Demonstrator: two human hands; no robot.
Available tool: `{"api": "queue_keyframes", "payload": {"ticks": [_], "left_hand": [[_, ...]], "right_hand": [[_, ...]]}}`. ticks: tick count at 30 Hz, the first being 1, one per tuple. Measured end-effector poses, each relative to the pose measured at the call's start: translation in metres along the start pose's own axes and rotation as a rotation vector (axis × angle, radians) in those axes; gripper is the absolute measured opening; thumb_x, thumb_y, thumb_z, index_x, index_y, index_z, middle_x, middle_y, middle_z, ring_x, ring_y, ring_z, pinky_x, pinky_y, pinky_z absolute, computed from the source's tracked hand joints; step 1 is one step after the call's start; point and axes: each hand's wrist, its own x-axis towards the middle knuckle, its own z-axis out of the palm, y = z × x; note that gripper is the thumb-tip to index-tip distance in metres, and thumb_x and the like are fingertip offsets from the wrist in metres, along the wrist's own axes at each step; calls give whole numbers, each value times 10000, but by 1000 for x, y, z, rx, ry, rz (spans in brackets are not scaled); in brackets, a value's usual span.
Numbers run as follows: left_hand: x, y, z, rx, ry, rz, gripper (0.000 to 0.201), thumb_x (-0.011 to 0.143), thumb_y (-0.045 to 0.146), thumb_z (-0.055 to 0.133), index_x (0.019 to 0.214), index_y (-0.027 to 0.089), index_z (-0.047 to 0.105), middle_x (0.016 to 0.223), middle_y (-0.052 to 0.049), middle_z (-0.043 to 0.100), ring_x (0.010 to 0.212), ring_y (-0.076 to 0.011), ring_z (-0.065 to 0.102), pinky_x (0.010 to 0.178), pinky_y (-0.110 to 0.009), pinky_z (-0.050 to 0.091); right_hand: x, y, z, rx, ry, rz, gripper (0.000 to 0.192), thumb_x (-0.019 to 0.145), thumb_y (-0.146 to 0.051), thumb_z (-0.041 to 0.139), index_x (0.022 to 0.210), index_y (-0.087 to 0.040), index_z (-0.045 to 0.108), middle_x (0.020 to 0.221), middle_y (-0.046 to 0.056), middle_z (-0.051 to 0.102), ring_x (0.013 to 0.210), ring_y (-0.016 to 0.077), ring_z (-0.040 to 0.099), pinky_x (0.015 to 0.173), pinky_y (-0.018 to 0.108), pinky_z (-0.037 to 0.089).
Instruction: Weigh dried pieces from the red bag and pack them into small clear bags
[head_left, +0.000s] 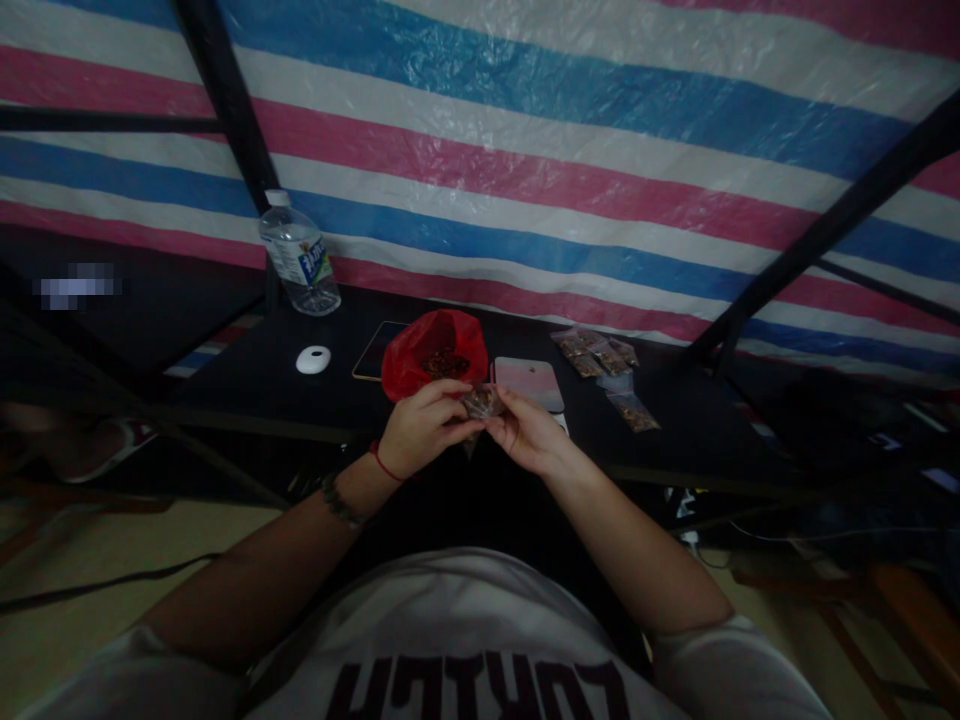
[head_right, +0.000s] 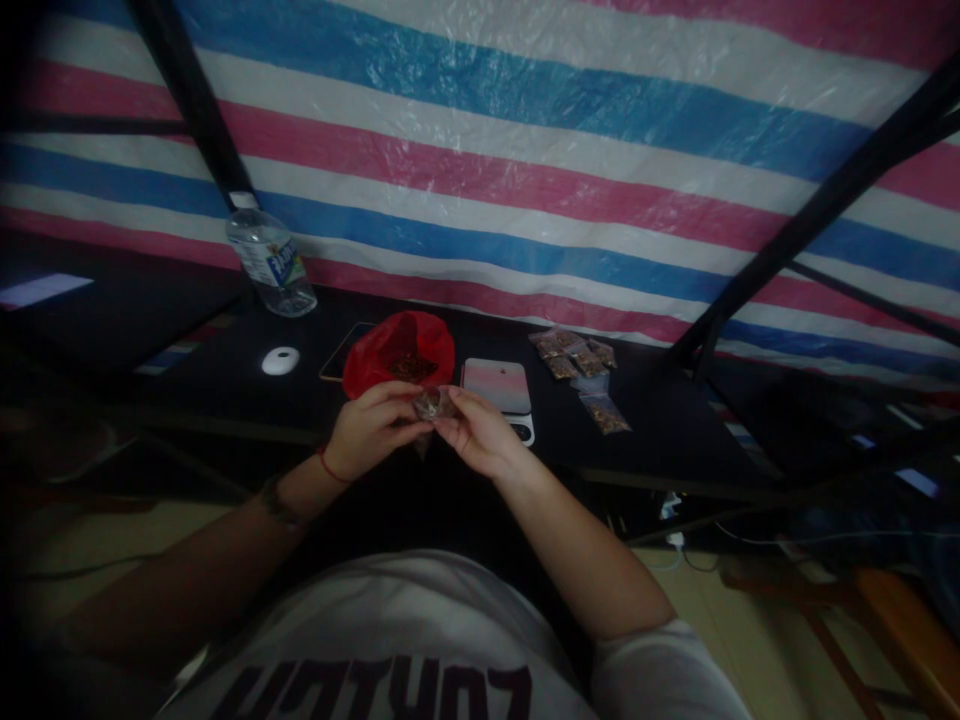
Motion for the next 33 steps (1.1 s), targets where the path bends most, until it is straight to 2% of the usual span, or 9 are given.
{"api": "queue_keyframes", "payload": {"ticks": [3, 7, 10, 14, 18, 23, 27, 31, 33], "left_hand": [[2, -1, -4, -19, 59, 2, 202, 805, 387, 658, 778, 196, 715, 1036, -62, 672, 926, -165, 633, 850, -278, 509], [8, 0, -11, -45, 152, -35, 162, 820, 337, 650, 830, 190, 716, 930, -54, 690, 874, -167, 627, 816, -301, 501], [12, 4, -14, -70, 104, -57, 147, 841, 301, 627, 890, 192, 712, 851, -39, 700, 812, -153, 632, 774, -287, 501], [14, 10, -14, -117, 30, -127, 158, 832, 283, 627, 928, 184, 703, 872, -43, 715, 818, -158, 644, 770, -283, 504], [16, 13, -15, -132, 9, -239, 128, 789, 305, 669, 838, 189, 697, 812, -20, 711, 769, -154, 641, 733, -269, 503], [17, 10, -19, -131, -32, -160, 149, 844, 298, 603, 843, 196, 712, 828, -33, 707, 809, -160, 636, 806, -300, 489], [13, 9, -13, -191, 32, -247, 274, 859, 330, 563, 1058, 167, 656, 1017, -86, 679, 941, -189, 629, 850, -332, 496], [6, 12, 1, -319, -155, -391, 696, 674, 432, 739, 1259, 148, 492, 1159, -116, 634, 1006, -232, 630, 864, -359, 510], [4, 16, 7, -303, -198, -466, 678, 642, 443, 757, 1210, 164, 511, 1113, -94, 651, 967, -230, 643, 844, -359, 516]], "right_hand": [[0, -2, 0, 35, 31, 4, 109, 865, -234, 604, 951, -172, 631, 889, 21, 693, 711, 95, 652, 646, 168, 578], [0, 0, 0, 78, -51, 2, 113, 872, -207, 593, 963, -154, 634, 881, 25, 699, 733, 96, 665, 702, 184, 582], [-1, 7, 2, 128, -99, 18, 114, 887, -176, 559, 961, -137, 636, 859, 29, 707, 724, 97, 671, 685, 183, 583], [-2, 13, 7, 160, -100, 62, 123, 902, -148, 524, 952, -132, 635, 819, 25, 711, 666, 89, 670, 635, 169, 582], [-4, 12, 9, 157, -91, 79, 109, 900, -158, 538, 957, -131, 627, 798, 26, 707, 648, 91, 673, 627, 172, 583], [-3, 12, 7, 159, -92, 85, 102, 897, -171, 554, 960, -131, 623, 824, 28, 705, 646, 85, 668, 633, 175, 584], [-2, 11, 7, 169, -87, 59, 123, 902, -171, 539, 974, -127, 628, 849, 33, 704, 680, 90, 668, 648, 175, 582], [-1, 10, 6, 130, -68, 18, 117, 863, -212, 607, 954, -143, 632, 865, 35, 696, 687, 99, 660, 604, 172, 568], [0, 10, 4, 100, -63, -7, 122, 836, -229, 642, 926, -148, 638, 844, 28, 689, 647, 93, 641, 545, 160, 544]]}}
